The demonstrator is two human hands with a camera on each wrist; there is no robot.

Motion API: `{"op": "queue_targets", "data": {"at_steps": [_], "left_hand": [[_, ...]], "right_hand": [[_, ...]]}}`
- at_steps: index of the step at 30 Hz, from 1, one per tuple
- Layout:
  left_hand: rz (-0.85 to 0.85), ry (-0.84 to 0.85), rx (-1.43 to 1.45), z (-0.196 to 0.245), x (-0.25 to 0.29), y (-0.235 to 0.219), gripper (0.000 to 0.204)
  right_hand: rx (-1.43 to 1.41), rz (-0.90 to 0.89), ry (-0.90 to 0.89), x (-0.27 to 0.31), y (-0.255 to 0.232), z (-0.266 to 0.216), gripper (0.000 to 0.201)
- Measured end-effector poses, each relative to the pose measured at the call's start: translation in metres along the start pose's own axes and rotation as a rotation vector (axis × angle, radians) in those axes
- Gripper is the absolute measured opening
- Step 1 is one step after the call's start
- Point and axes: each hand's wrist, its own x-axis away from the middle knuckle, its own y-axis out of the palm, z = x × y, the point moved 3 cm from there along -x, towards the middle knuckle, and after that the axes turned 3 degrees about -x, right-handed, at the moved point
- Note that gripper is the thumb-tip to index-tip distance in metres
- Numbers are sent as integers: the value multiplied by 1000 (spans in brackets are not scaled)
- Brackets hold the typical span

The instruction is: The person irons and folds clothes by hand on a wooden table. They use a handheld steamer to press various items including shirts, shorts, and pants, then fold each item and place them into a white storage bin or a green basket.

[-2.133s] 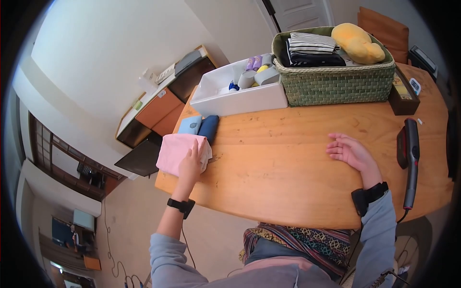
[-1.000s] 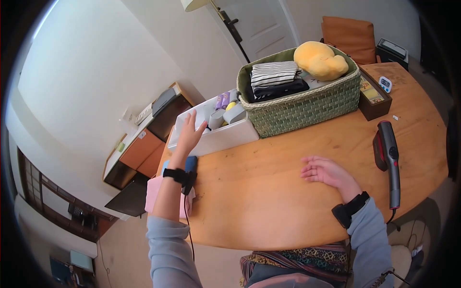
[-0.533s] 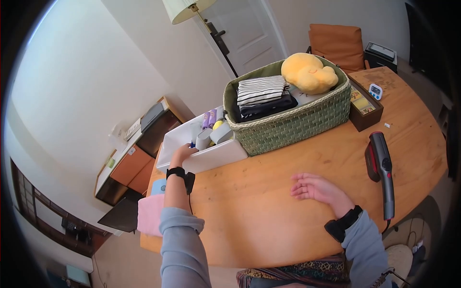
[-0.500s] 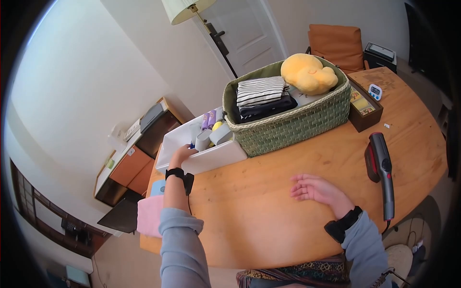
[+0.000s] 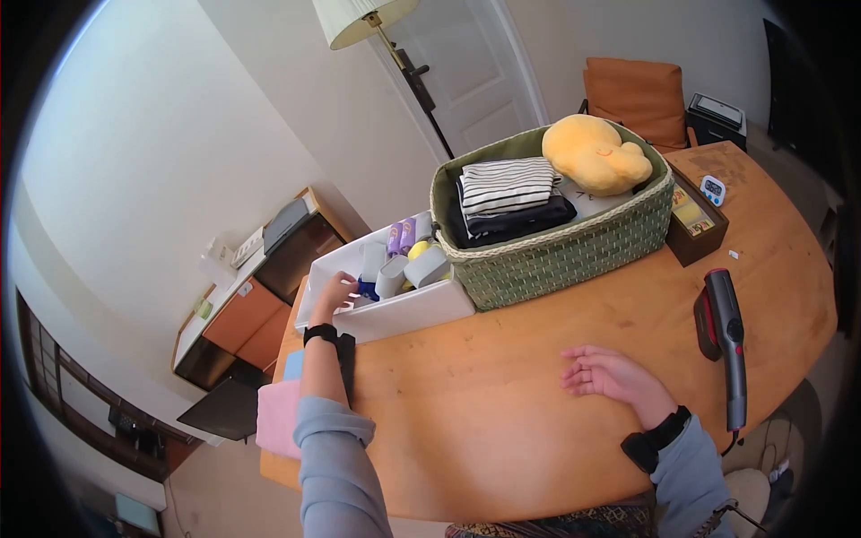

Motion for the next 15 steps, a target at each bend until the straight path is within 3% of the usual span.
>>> {"op": "queue_targets", "data": {"at_steps": [2,6,8,9,11,15], "left_hand": [[51,0,65,-16,-9,-16,28],[15,-42,-170,-34,-4,-26,35],[-280,-39,-538,-39,-4,-17,44],[-280,-40,-536,-39,-5,-14,44],[-520,-231,-435,-40,1,-2,49],[-586,-193,-455,-26,12,3,51]], "right_hand": [[-9,-17,6,1,3,-1,31],[17,15,24,2,7,-3,31],[15,24,25,3,8,-3,31],[10,26,25,4,9,-4,31],[8,35,27,4,9,-5,31],[-5,29,26,5,11,-6,31]]}}
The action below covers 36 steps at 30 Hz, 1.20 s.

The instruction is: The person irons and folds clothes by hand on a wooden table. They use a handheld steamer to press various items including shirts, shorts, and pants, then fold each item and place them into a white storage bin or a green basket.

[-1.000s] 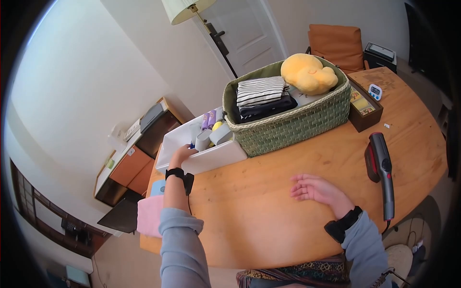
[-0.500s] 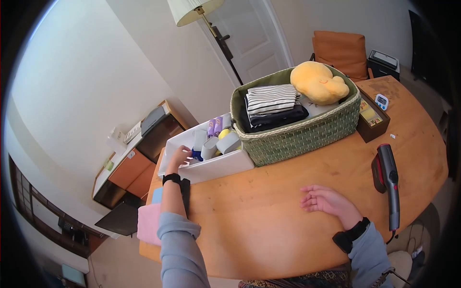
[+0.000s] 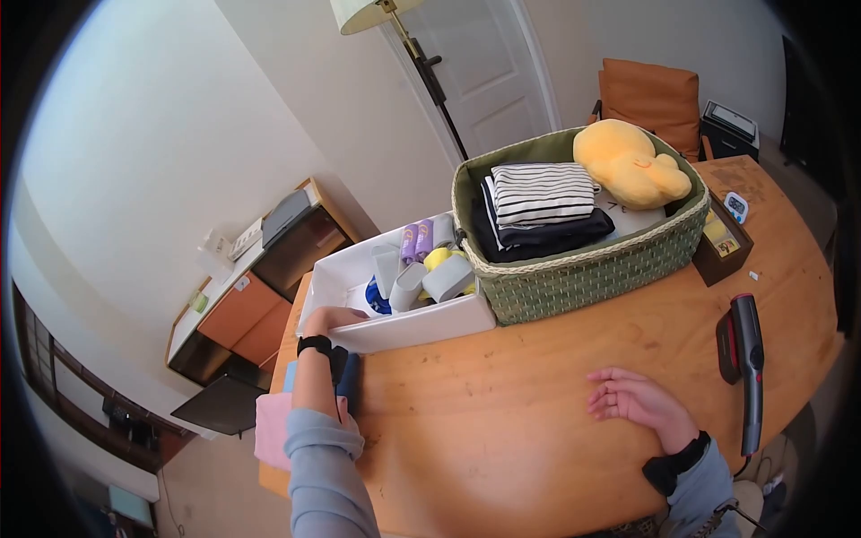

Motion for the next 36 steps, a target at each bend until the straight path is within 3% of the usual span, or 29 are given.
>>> {"op": "queue_targets", "data": {"at_steps": [6,8,9,11,13,15,19,20,21,23,25,26,29,33,36], "left_hand": [[111,122,36,17,7,-2,53],[330,150,121,3,-2,-15,43],[327,150,124,-8,-3,-19,43],[821,395,96,-25,15,-38,34],[930,418,164,-46,53,-41,32],[893,411,384,-79,87,-30,35],[692,230,362,-187,134,-3,48],[621,110,447,-199,153,13,56],[620,97,452,-219,158,29,56],[493,-150,314,-257,168,58,62],[287,-166,604,-259,182,90,66],[195,9,787,-267,173,104,66],[308,248,864,-266,152,120,66],[367,274,842,-242,153,135,67],[407,273,818,-221,157,148,68]], "right_hand": [[-12,6,-2,0,0,0,30],[-9,11,-4,1,0,0,30],[-14,6,-7,1,0,0,30],[-16,4,-4,1,-2,0,30],[-18,-1,-7,-1,-4,2,30],[-16,0,0,-1,-5,2,30],[-8,-12,12,-3,-1,1,32],[-6,-16,26,-3,3,2,32],[15,-8,21,-4,6,2,33],[36,-7,22,-8,15,5,34],[131,-2,35,-13,23,9,35],[134,-7,36,-18,30,14,35],[235,-22,97,-45,60,38,36],[275,-268,226,-104,103,97,49],[421,-275,264,-127,151,124,61]]}}
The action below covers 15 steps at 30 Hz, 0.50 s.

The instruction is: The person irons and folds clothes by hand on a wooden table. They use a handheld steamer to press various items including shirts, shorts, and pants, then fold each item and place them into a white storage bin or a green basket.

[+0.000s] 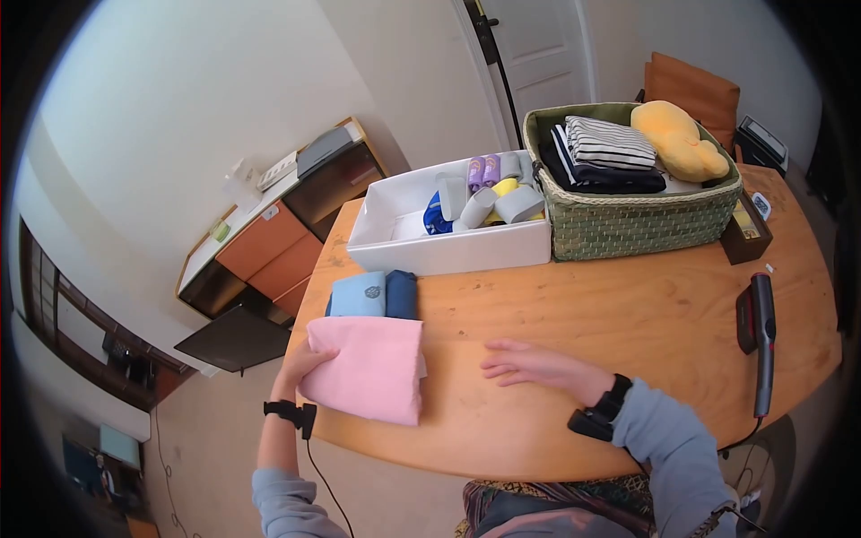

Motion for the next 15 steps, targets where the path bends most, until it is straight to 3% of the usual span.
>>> {"op": "queue_targets", "data": {"at_steps": [4,8,10,11,12,13,15], "left_hand": [[60,10,24,33,34,49,65],[77,20,126,41,49,74,63],[257,199,-163,29,46,69,61],[257,196,-159,31,48,69,61],[373,250,-331,38,54,66,60],[487,301,-504,44,58,64,58],[416,272,-366,47,58,59,59]], "right_hand": [[128,2,74,-14,50,-8,72],[100,51,31,-17,62,-7,79],[105,102,-4,-23,56,1,79],[290,178,-144,-32,47,9,76],[475,252,-284,-37,40,15,73],[476,250,-277,-37,43,14,73],[528,298,-456,-34,52,5,65]]}}
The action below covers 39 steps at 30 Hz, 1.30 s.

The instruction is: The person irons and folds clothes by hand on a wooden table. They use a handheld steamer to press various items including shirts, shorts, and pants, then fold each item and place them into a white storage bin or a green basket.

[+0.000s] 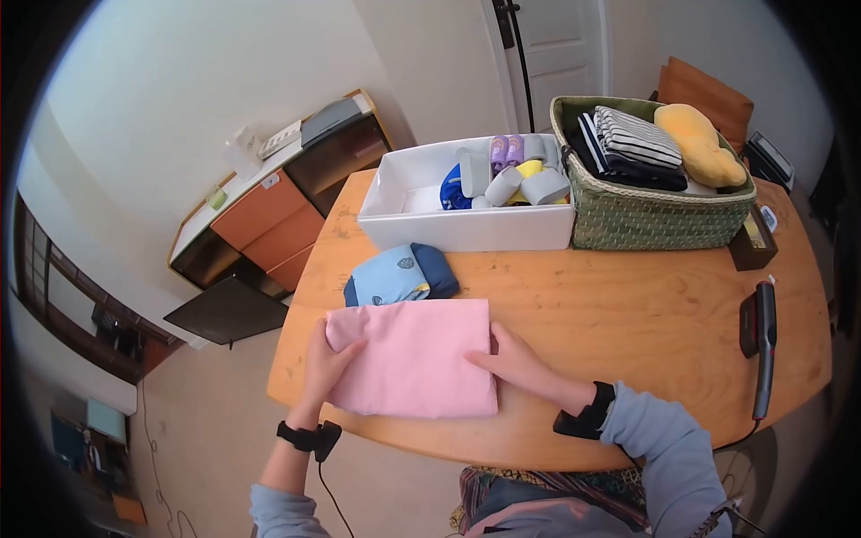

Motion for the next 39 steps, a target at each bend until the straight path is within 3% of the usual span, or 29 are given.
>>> {"op": "queue_targets", "data": {"at_steps": [1,3,4,7,9,10,12,16,18,19,21,25,28,29,30,31,33,34,36,38,39], "left_hand": [[-56,-39,136,0,-1,-1,59],[-139,-95,220,-1,-2,-3,59],[-223,-143,303,0,-1,-2,59],[-357,-245,417,9,3,-7,57],[-365,-259,395,13,8,-11,56],[-374,-271,374,13,10,-12,55],[-363,-291,393,-1,17,-12,55],[-306,-369,390,-17,37,-17,59],[-304,-346,365,-20,47,-18,60],[-299,-323,342,-21,51,-18,61],[-287,-320,363,-31,58,-16,61],[-255,-350,438,-32,63,-14,62],[-255,-307,345,-29,63,-14,60],[-256,-307,345,-29,62,-15,60],[-283,-302,153,-32,62,-16,60],[-307,-296,-38,-28,62,-18,60],[-324,-315,-127,-15,66,-21,61],[-339,-334,-215,-9,68,-22,63],[-368,-392,-205,-22,71,-22,62],[-397,-449,-193,-22,74,-23,62],[-433,-517,2,-13,77,-24,62]], "right_hand": [[1,-6,5,0,1,-13,65],[-285,-14,362,3,1,-33,57],[-285,-17,364,3,1,-34,57],[-315,10,229,1,1,-32,54],[-173,33,39,-1,3,-22,48],[-174,33,39,4,4,-32,48],[375,33,-23,19,7,-68,42],[472,-50,22,37,24,-75,38],[763,-60,-516,52,40,-79,30],[760,-61,-514,56,45,-78,30],[683,-136,-677,64,55,-83,23],[710,-116,-700,65,61,-76,19],[619,-71,-542,59,54,-69,26],[560,-60,-395,56,44,-72,31],[499,-49,-248,52,35,-73,37],[499,-48,-248,50,29,-74,37],[577,43,-149,44,15,-74,56],[576,42,-149,41,9,-79,56],[593,-199,293,40,1,-77,71],[475,-200,244,45,7,-40,76],[357,-200,194,48,11,-28,81]]}}
